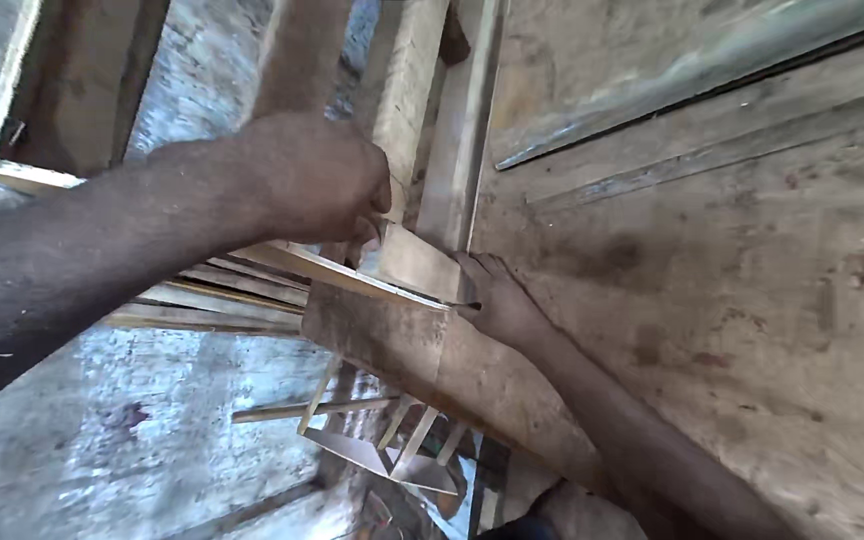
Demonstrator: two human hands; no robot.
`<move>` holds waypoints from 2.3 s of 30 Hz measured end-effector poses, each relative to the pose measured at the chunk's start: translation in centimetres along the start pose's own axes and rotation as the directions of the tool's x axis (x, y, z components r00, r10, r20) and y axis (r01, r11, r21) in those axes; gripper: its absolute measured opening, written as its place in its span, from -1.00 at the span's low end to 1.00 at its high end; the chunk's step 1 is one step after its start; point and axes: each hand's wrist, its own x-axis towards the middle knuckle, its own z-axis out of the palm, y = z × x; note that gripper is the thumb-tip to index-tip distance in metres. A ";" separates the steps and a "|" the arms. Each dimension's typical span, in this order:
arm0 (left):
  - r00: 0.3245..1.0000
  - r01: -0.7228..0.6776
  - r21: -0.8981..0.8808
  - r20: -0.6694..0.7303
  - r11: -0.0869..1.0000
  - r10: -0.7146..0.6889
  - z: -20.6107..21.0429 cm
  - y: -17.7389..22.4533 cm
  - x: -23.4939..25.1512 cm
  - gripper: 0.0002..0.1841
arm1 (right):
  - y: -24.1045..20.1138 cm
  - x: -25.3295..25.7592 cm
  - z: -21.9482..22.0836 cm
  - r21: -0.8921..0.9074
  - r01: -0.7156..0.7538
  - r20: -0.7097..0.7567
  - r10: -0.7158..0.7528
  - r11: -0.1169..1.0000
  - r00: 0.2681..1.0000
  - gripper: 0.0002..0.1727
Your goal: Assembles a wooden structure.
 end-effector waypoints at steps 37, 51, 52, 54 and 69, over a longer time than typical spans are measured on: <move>0.981 -0.093 -0.039 -0.173 0.995 0.085 0.4 -1.3 0.4 -0.84 | -1.0 -0.8 0.5 -0.040 -0.055 -0.064 0.053 0.998 0.997 -0.03; 0.980 -0.045 -0.032 -0.196 0.998 0.038 0.2 -0.9 0.3 -0.80 | -1.3 -0.8 0.9 -0.028 -0.110 -0.086 0.107 0.994 0.991 -0.06; 0.980 -0.040 -0.022 -0.196 0.999 0.035 0.2 -0.8 0.3 -0.79 | -1.3 -0.9 0.8 -0.027 -0.106 -0.087 0.103 0.994 0.991 -0.07; 0.981 -0.036 -0.002 -0.189 0.999 0.035 0.2 -0.9 0.4 -0.79 | -1.5 -0.9 0.7 -0.028 -0.106 -0.091 0.103 0.994 0.991 -0.09; 0.976 -0.032 -0.055 -0.218 0.998 0.019 0.6 -0.8 0.2 -0.81 | -1.2 -0.8 0.9 -0.009 -0.103 -0.104 0.102 0.995 0.989 -0.08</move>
